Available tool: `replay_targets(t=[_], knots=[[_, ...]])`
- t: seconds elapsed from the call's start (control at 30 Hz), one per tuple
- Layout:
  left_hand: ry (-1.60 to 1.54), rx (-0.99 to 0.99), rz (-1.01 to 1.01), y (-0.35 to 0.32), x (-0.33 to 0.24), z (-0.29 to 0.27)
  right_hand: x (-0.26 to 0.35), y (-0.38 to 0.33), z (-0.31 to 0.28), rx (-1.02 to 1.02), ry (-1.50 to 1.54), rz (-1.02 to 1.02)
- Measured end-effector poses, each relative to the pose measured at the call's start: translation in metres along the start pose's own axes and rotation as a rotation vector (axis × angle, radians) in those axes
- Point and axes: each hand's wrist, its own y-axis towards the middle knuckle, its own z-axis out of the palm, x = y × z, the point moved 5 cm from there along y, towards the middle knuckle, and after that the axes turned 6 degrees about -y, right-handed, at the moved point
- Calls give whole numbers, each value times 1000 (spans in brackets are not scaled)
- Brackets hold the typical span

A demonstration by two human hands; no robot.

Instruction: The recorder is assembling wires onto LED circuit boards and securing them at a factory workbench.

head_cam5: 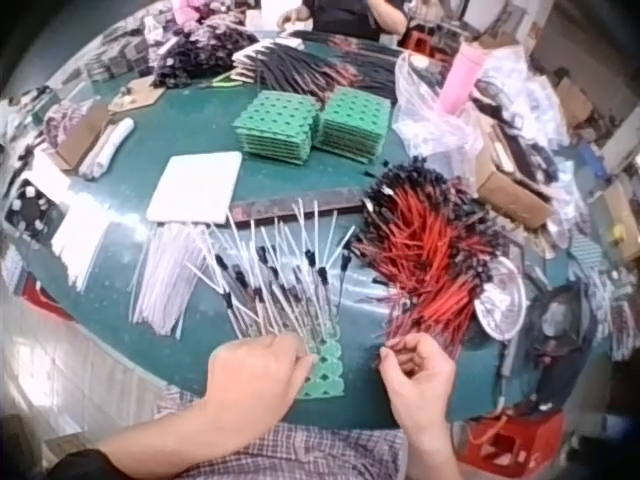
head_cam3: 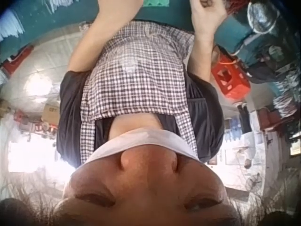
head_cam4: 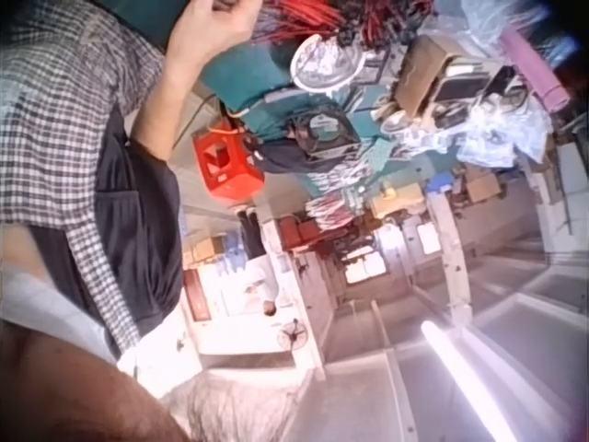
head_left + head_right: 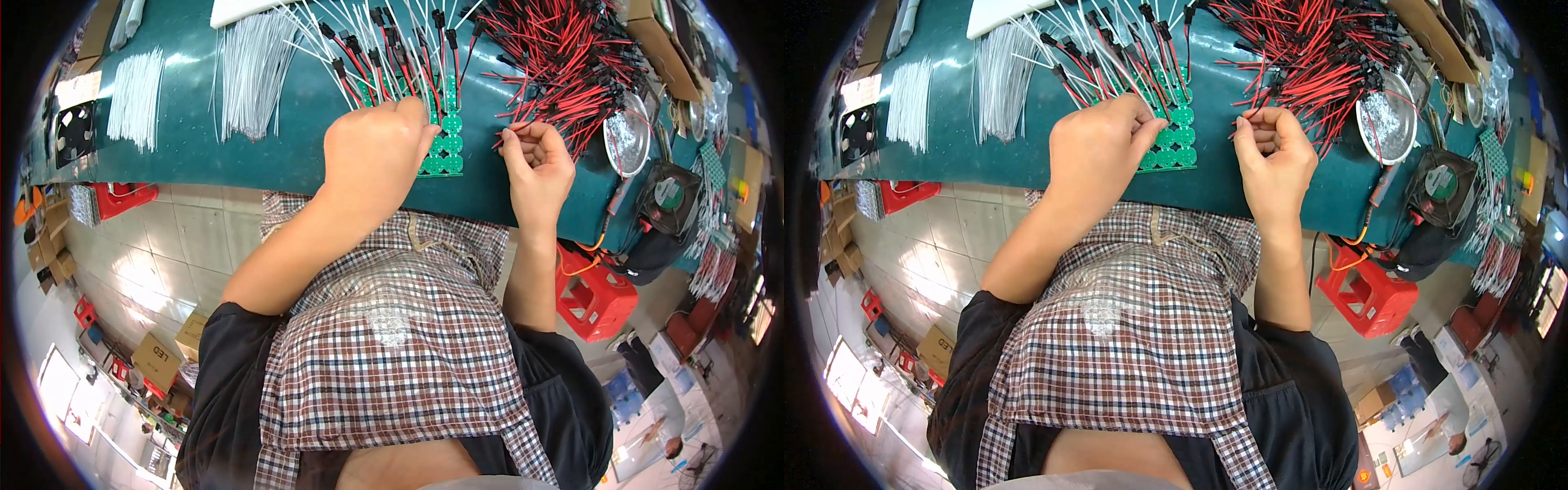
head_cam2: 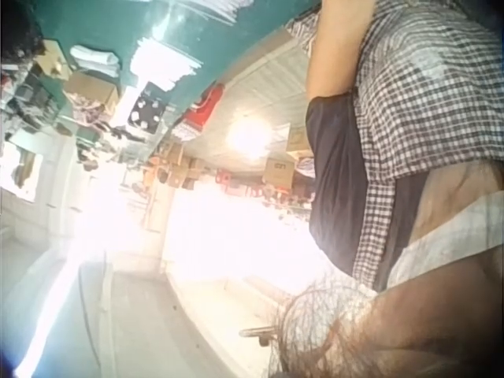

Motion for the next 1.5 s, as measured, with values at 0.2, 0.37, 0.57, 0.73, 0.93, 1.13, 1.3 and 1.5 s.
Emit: replay_targets(t=[0.2,0.37,0.57,0.73,0.93,1.13,1.3,1.5], knots=[[203,-75,22,-13,-2,3,8,-8,3,25,-37,-82],[91,-137,107,-16,-13,12,-10,-12,-6,-5,-152,-127],[-52,-193,81,-27,-11,-19,-12,-8,-1,3,-139,-176],[105,-332,-218,-22,65,-104,2,-7,4,-7,-243,-221],[539,-548,-699,-37,224,-176,5,-10,7,-4,-93,-141],[529,-597,-575,-53,279,-178,0,-10,3,12,-33,-129],[554,-572,-553,-55,266,-178,-13,-8,-6,40,-74,-94],[451,-592,-521,-30,235,-182,-24,-7,-5,-22,104,-37]])
